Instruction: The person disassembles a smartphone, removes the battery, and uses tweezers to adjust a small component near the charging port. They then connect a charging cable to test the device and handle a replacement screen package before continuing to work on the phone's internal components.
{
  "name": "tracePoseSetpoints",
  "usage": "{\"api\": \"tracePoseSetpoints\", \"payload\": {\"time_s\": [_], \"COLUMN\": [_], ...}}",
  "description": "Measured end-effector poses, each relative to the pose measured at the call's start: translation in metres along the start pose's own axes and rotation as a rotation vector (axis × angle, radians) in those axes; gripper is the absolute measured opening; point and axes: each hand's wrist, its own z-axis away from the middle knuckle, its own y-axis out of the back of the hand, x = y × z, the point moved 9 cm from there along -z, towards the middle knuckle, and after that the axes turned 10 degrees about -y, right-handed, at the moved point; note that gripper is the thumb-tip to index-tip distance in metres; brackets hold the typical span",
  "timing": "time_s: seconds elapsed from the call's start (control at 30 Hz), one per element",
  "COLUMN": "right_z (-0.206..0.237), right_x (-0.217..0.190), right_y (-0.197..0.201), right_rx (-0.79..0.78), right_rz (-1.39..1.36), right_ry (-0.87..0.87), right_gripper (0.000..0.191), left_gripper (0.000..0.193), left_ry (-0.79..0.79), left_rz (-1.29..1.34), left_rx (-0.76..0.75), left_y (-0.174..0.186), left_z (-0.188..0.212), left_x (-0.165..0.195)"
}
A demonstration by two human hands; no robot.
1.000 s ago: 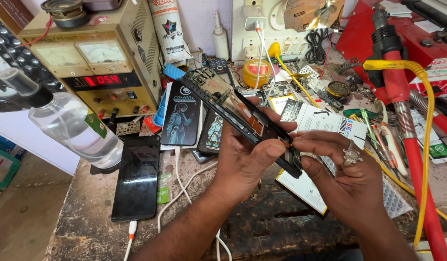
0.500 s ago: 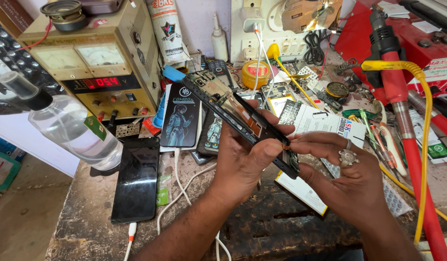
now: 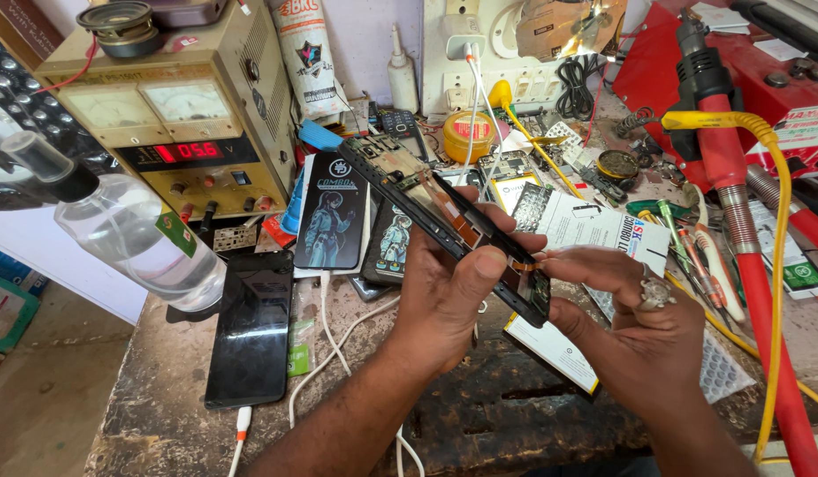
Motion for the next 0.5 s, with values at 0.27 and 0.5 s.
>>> {"api": "tracePoseSetpoints", "payload": {"time_s": [0.27, 0.5], "right_z": [0.0012, -0.0025], "right_x": [0.0062, 0.0077], "right_y": [-0.0027, -0.0007], "right_rx": [-0.005, -0.045], "right_rz": [-0.074, -0.055], "right_ry": [-0.033, -0.038], "right_gripper": [0.031, 0.033], "left_gripper": [0.074, 0.076], "left_ry": [-0.005, 0.005], "left_rz": [-0.020, -0.012], "left_rx": [0.015, -0.012], "left_y": [0.0009, -0.0006], "left_z": [0.0002, 0.0003], "left_x": [-0.0018, -0.0016]}}
